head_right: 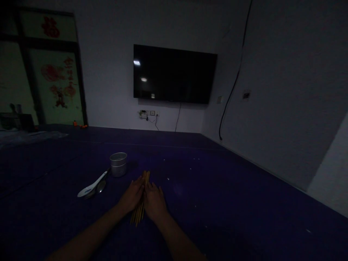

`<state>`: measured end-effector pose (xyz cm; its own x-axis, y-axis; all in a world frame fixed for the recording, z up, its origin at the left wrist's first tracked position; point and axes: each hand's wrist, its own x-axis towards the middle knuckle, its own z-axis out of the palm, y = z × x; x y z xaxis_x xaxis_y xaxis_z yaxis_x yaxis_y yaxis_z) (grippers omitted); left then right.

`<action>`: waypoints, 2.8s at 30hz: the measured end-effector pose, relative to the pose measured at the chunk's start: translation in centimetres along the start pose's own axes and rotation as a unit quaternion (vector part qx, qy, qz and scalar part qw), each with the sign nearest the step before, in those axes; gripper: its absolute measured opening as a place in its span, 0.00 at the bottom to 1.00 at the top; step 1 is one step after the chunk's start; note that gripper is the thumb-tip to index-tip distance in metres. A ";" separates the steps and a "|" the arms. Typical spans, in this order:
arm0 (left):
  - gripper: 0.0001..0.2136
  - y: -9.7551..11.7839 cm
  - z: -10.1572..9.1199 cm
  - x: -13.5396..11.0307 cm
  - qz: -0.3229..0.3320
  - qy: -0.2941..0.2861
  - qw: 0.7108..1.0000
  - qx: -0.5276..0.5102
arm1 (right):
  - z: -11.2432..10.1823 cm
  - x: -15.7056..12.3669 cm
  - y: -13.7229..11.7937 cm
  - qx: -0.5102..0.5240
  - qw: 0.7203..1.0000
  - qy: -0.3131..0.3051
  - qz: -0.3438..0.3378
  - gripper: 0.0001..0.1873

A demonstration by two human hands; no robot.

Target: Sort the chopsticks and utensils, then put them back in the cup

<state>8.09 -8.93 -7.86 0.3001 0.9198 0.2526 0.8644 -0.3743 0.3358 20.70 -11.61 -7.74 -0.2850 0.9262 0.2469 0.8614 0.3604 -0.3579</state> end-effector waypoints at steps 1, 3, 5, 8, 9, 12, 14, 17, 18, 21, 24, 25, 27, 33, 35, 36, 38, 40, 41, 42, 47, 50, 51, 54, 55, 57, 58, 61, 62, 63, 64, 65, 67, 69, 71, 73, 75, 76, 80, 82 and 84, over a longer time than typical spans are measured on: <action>0.23 0.0 -0.1 0.0 -0.003 0.000 1.000 0.005 | 0.0 0.0 0.0 0.002 1.000 0.003 0.001 0.25; 0.23 -0.1 -0.3 -0.1 -0.011 -0.001 1.000 0.020 | -0.1 -0.1 0.0 0.004 1.000 0.006 0.000 0.25; 0.23 -0.3 -0.3 -0.2 -0.013 -0.008 0.999 0.035 | -0.1 -0.2 0.0 0.002 1.000 0.003 -0.002 0.25; 0.23 -0.4 -0.2 -0.2 -0.010 -0.017 0.999 0.046 | -0.2 -0.2 -0.1 0.002 1.000 0.000 -0.002 0.24; 0.23 -0.4 -0.2 -0.2 -0.009 -0.019 0.999 0.047 | -0.3 -0.3 -0.1 0.002 1.000 0.000 -0.002 0.24; 0.23 -0.3 -0.3 -0.2 -0.011 -0.023 0.999 0.039 | -0.6 -0.3 -0.3 0.005 1.000 0.004 -0.005 0.23; 0.23 -0.2 -0.5 -0.2 -0.014 -0.029 0.999 0.028 | -0.9 -0.3 -0.5 0.009 1.000 0.006 -0.009 0.22; 0.23 -0.1 -0.7 -0.3 -0.015 -0.032 0.999 0.021 | -1.1 -0.2 -0.5 0.016 1.000 0.004 -0.017 0.21; 0.23 -0.1 -0.7 -0.3 -0.014 -0.031 0.999 0.021 | -1.1 -0.2 -0.5 0.017 1.000 0.003 -0.022 0.21; 0.23 -0.2 -0.6 -0.2 -0.010 -0.031 0.999 0.024 | -1.0 -0.1 -0.4 0.010 0.999 0.005 -0.035 0.21; 0.23 -0.3 -0.5 -0.2 -0.005 -0.032 0.999 0.030 | -1.0 -0.1 -0.4 -0.018 0.999 -0.002 -0.035 0.22; 0.23 -0.4 -0.4 -0.2 -0.004 -0.032 0.999 0.032 | -1.0 -0.1 -0.5 -0.029 0.999 -0.005 -0.033 0.22; 0.23 -0.4 -0.4 -0.2 -0.001 -0.032 0.999 0.035 | -1.0 -0.2 -0.7 -0.050 0.998 -0.007 -0.029 0.23; 0.23 -0.5 -0.4 -0.2 0.001 -0.026 0.999 0.025 | -1.1 -0.3 -1.3 -0.089 0.996 -0.008 -0.013 0.25; 0.23 -0.4 -0.4 -0.2 -0.001 -0.028 0.999 0.023 | -1.0 -0.3 -1.4 -0.095 0.995 -0.005 -0.008 0.25; 0.23 -0.4 -0.4 -0.1 -0.003 -0.029 0.999 0.024 | -1.0 -0.3 -1.4 -0.097 0.995 -0.001 -0.008 0.25; 0.23 -0.3 -0.4 -0.2 -0.007 -0.029 0.999 0.025 | -1.1 -0.3 -1.4 -0.097 0.995 0.004 -0.009 0.25; 0.23 -0.2 -0.4 -0.2 -0.008 -0.025 0.999 0.025 | -1.1 -0.3 -1.3 -0.093 0.996 0.002 -0.014 0.25; 0.23 -0.2 -0.4 -0.2 -0.007 -0.024 0.999 0.024 | -1.1 -0.3 -1.3 -0.090 0.996 0.001 -0.016 0.25; 0.23 -0.3 -0.4 -0.2 -0.006 -0.022 1.000 0.022 | -1.1 -0.3 -1.2 -0.087 0.996 0.000 -0.019 0.25; 0.23 -0.4 -0.2 -0.2 0.000 -0.019 1.000 0.016 | -0.9 -0.3 -0.8 -0.072 0.997 -0.001 -0.020 0.25; 0.23 -0.4 -0.4 -0.2 0.000 -0.022 1.000 0.020 | -0.8 -0.3 -0.7 -0.058 0.998 -0.008 -0.015 0.25; 0.23 -0.3 -0.5 -0.2 -0.001 -0.025 0.999 0.022 | -0.8 -0.3 -0.7 -0.052 0.999 -0.012 -0.012 0.25; 0.23 -0.1 -0.7 -0.3 -0.001 -0.031 0.999 0.030 | -0.9 -0.4 -0.8 -0.034 0.999 -0.020 -0.004 0.26; 0.23 -0.1 -0.7 -0.4 -0.002 -0.032 0.999 0.031 | -1.0 -0.4 -0.8 -0.030 0.999 -0.020 -0.004 0.26; 0.23 0.0 -0.8 -0.4 -0.004 -0.033 0.999 0.034 | -1.0 -0.5 -0.9 -0.026 0.999 -0.020 -0.006 0.26; 0.23 0.0 -0.7 -0.4 -0.006 -0.033 0.999 0.035 | -1.1 -0.6 -0.9 -0.025 0.999 -0.020 -0.006 0.25; 0.23 0.0 -0.7 -0.4 -0.008 -0.033 0.999 0.037 | -1.1 -0.6 -0.9 -0.018 1.000 -0.017 -0.007 0.25; 0.23 0.0 -0.7 -0.4 -0.008 -0.032 0.999 0.037 | -1.1 -0.7 -0.9 -0.015 1.000 -0.016 -0.009 0.24; 0.23 0.0 -0.6 -0.4 -0.007 -0.030 0.999 0.037 | -1.1 -0.7 -0.9 -0.011 1.000 -0.014 -0.012 0.24; 0.23 0.0 -0.6 -0.4 -0.006 -0.029 0.999 0.038 | -1.1 -0.7 -0.9 -0.008 1.000 -0.013 -0.013 0.24; 0.23 -0.1 -0.6 -0.4 -0.006 -0.029 0.999 0.039 | -1.1 -0.7 -0.9 -0.005 1.000 -0.012 -0.014 0.24; 0.23 0.0 -0.7 -0.4 -0.005 -0.030 0.999 0.040 | -1.1 -0.8 -0.9 -0.001 1.000 -0.011 -0.012 0.24; 0.23 0.0 -0.7 -0.4 -0.006 -0.030 0.999 0.038 | -1.1 -0.8 -0.9 0.003 1.000 -0.005 -0.011 0.24; 0.23 0.0 -0.7 -0.4 -0.006 -0.028 0.999 0.035 | -1.0 -0.7 -0.7 0.007 1.000 0.006 -0.013 0.25; 0.23 0.0 -0.7 -0.4 -0.004 -0.025 0.999 0.035 | -0.9 -0.6 -0.6 0.003 1.000 0.012 -0.011 0.25; 0.23 0.0 -0.7 -0.3 -0.004 -0.022 0.999 0.037 | -0.9 -0.5 -0.5 -0.008 1.000 0.008 -0.006 0.25; 0.23 0.0 -0.6 -0.3 -0.003 -0.021 0.999 0.039 | -0.9 -0.5 -0.4 -0.015 1.000 0.005 -0.003 0.25; 0.23 -0.1 -0.5 -0.3 -0.002 -0.019 0.999 0.040 | -1.0 -0.5 -0.5 -0.027 1.000 0.001 -0.001 0.24; 0.23 -0.1 -0.5 -0.3 -0.002 -0.021 0.999 0.037 | -1.1 -0.5 -0.6 -0.029 1.000 -0.001 -0.003 0.25; 0.23 -0.1 -0.6 -0.3 -0.004 -0.026 0.999 0.036 | -1.1 -0.5 -0.6 -0.033 0.999 -0.006 -0.002 0.25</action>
<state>7.70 -9.23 -7.39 0.3127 0.9281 0.2021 0.8928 -0.3598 0.2711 20.80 -12.40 -6.67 -0.2923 0.9264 0.2374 0.8865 0.3556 -0.2961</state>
